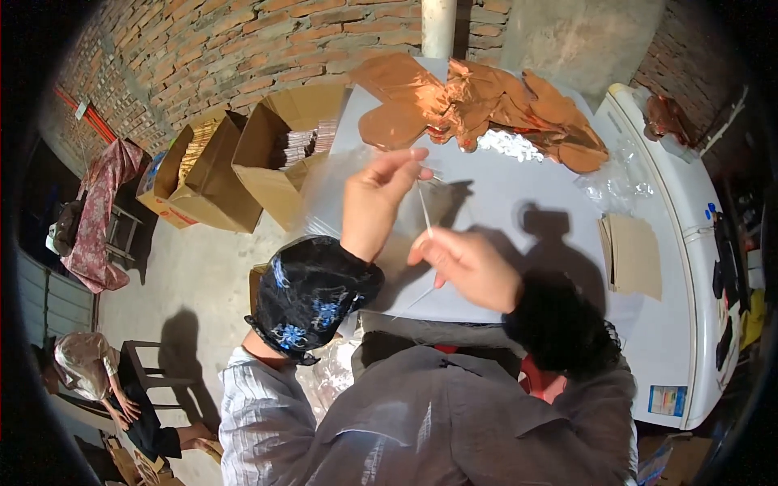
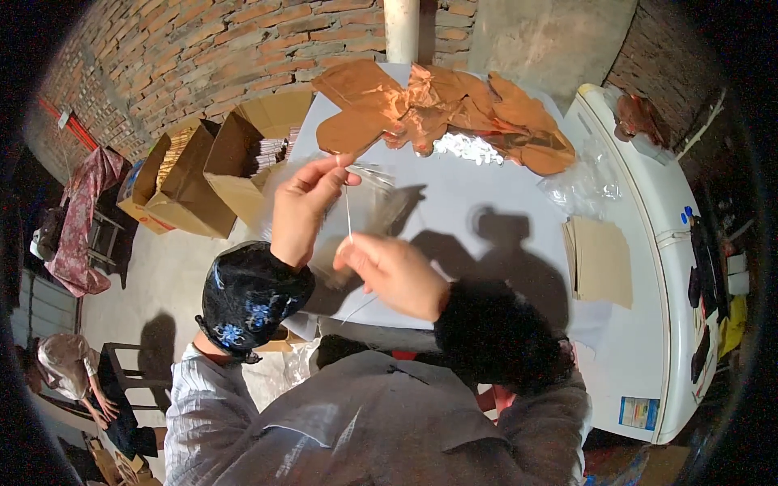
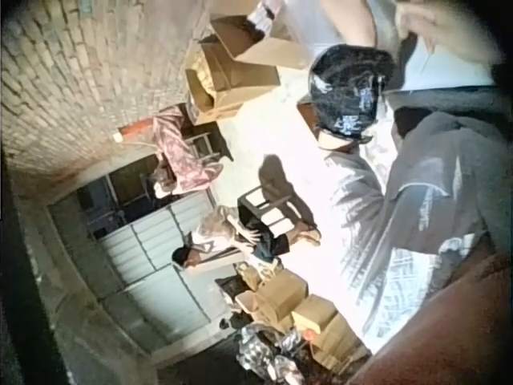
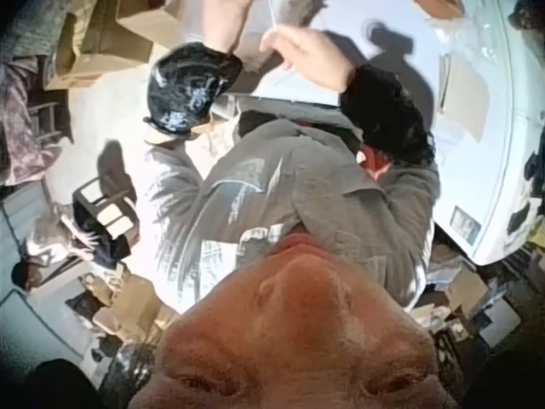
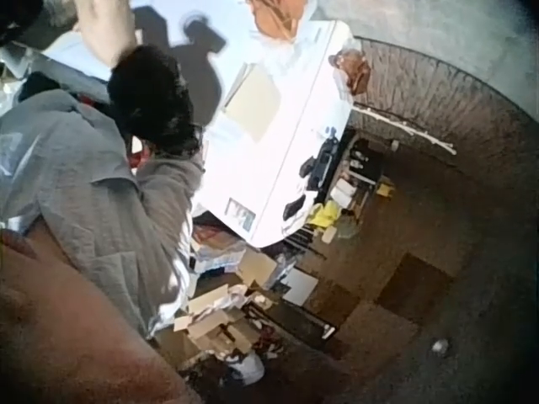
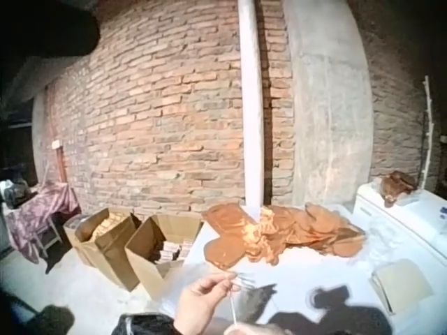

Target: The person strings small circular filters onto a wire by hand for assembly.

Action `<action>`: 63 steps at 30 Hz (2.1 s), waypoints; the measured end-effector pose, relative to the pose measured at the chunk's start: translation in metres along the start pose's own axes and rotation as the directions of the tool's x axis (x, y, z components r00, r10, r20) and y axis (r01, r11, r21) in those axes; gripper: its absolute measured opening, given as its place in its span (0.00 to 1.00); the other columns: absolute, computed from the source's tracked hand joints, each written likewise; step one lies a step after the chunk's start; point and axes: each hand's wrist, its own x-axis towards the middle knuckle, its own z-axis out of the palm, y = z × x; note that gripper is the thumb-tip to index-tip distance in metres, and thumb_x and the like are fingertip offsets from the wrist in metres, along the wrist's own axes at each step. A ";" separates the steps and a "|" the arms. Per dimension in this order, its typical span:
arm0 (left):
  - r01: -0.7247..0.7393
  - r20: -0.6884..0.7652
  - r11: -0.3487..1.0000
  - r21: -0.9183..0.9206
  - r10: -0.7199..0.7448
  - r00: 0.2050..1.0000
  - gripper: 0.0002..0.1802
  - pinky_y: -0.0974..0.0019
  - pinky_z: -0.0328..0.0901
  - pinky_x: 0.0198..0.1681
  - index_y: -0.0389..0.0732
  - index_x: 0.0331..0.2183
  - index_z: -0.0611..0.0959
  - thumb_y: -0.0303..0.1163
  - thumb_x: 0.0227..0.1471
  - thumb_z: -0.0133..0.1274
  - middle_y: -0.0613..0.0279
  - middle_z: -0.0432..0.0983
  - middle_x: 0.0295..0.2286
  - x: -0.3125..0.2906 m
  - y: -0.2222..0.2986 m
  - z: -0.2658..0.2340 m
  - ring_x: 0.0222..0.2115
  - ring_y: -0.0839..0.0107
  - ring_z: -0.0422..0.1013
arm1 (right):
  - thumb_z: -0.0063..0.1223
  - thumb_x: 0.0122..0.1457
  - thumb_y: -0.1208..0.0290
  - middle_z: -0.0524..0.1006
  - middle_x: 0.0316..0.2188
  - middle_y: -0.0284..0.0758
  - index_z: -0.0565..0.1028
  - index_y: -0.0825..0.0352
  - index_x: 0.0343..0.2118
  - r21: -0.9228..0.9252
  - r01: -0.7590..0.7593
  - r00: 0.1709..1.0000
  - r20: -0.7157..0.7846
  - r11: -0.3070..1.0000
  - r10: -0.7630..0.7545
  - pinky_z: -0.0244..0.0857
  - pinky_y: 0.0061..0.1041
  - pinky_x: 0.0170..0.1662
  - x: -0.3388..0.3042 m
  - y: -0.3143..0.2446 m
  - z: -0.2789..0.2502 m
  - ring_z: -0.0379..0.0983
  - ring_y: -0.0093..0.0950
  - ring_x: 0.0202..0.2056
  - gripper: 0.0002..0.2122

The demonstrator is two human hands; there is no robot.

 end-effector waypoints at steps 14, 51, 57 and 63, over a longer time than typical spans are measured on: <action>-0.313 0.229 0.903 0.294 0.251 0.940 0.15 0.74 0.61 0.41 0.39 0.45 0.80 0.28 0.55 0.51 0.64 0.78 0.34 -0.004 0.012 -0.007 0.35 0.81 0.67 | 0.42 0.62 0.69 0.70 0.32 0.28 0.70 0.66 0.33 -0.105 -0.122 0.988 0.084 0.987 0.131 0.63 0.17 0.30 0.012 -0.030 -0.033 0.67 0.17 0.32 0.07; 0.025 0.400 0.995 -0.098 0.016 0.917 0.31 0.79 0.58 0.27 0.36 0.56 0.68 0.26 0.46 0.40 0.57 0.75 0.44 -0.008 0.047 -0.015 0.25 0.83 0.62 | 0.38 0.65 0.59 0.70 0.30 0.26 0.69 0.65 0.35 -0.077 0.030 0.997 0.071 0.997 -0.025 0.61 0.16 0.26 0.033 0.009 -0.034 0.63 0.15 0.24 0.14; -0.037 0.544 0.984 0.172 -0.064 0.837 0.31 0.81 0.59 0.24 0.35 0.55 0.68 0.27 0.47 0.41 0.55 0.74 0.44 0.000 0.043 -0.033 0.23 0.80 0.64 | 0.40 0.64 0.55 0.72 0.32 0.26 0.71 0.66 0.40 -0.100 0.131 0.983 -0.117 0.986 -0.143 0.58 0.15 0.25 0.051 -0.018 -0.085 0.63 0.15 0.25 0.17; -0.029 0.348 0.998 0.049 0.011 0.937 0.28 0.77 0.61 0.34 0.31 0.52 0.70 0.37 0.51 0.42 0.60 0.74 0.34 0.011 0.056 -0.029 0.28 0.76 0.68 | 0.41 0.65 0.59 0.71 0.29 0.25 0.72 0.65 0.35 -0.105 0.114 0.993 -0.023 0.988 -0.117 0.57 0.14 0.24 0.043 -0.038 -0.064 0.63 0.14 0.23 0.14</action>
